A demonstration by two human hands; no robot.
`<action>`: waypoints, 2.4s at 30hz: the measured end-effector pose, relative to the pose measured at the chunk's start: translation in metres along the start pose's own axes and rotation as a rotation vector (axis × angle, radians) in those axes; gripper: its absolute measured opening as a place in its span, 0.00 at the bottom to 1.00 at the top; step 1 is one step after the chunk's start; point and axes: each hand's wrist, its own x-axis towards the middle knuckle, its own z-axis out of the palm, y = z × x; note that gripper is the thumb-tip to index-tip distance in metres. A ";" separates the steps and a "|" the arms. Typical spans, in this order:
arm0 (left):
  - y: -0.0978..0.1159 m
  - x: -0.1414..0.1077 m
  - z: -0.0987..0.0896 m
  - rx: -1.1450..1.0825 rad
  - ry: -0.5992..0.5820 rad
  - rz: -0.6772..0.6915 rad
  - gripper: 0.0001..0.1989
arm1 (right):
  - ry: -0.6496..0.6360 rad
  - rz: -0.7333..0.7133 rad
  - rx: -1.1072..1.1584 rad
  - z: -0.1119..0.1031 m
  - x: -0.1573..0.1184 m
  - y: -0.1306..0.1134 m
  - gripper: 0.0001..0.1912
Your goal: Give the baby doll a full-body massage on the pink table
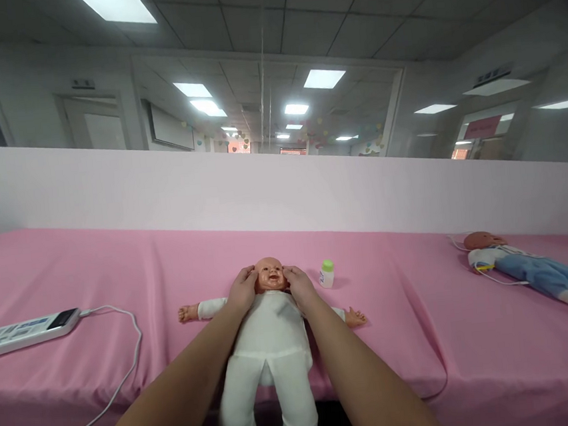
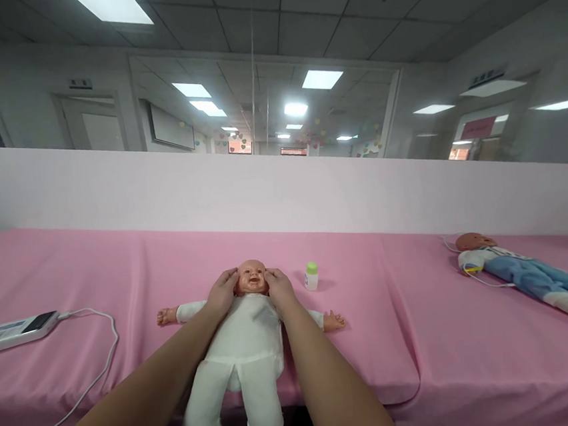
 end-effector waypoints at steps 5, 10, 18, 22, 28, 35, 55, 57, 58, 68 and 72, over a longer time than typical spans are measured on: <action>0.014 -0.027 -0.027 0.372 -0.139 0.255 0.23 | 0.004 -0.140 -0.462 -0.026 -0.029 -0.016 0.17; 0.027 -0.044 -0.070 0.859 -0.222 0.414 0.26 | -0.114 -0.235 -0.846 -0.062 -0.064 -0.036 0.22; 0.029 -0.054 -0.160 1.150 -0.204 0.278 0.24 | -0.246 -0.130 -1.203 -0.105 -0.105 -0.060 0.17; 0.033 -0.065 -0.179 1.108 -0.231 0.236 0.19 | -0.246 -0.139 -1.255 -0.111 -0.120 -0.070 0.15; 0.041 -0.073 -0.187 1.099 -0.206 0.201 0.15 | -0.203 -0.071 -1.338 -0.128 -0.123 -0.073 0.14; 0.041 -0.065 -0.188 1.176 -0.119 0.178 0.18 | -0.171 -0.030 -1.257 -0.146 -0.113 -0.071 0.21; 0.060 -0.012 0.204 -0.159 -0.174 -0.544 0.24 | -0.017 -0.267 -1.288 -0.136 -0.012 -0.047 0.44; 0.056 -0.009 0.209 -0.185 -0.152 -0.556 0.23 | -0.014 -0.260 -1.270 -0.134 -0.007 -0.048 0.43; 0.054 -0.008 0.209 -0.199 -0.144 -0.552 0.22 | -0.009 -0.257 -1.261 -0.132 -0.004 -0.048 0.43; 0.045 -0.004 0.202 -0.319 -0.102 -0.552 0.19 | -0.027 -0.229 -1.189 -0.121 0.013 -0.049 0.41; 0.040 -0.006 0.201 -0.440 -0.116 -0.520 0.17 | -0.059 -0.280 -1.196 -0.120 0.013 -0.051 0.39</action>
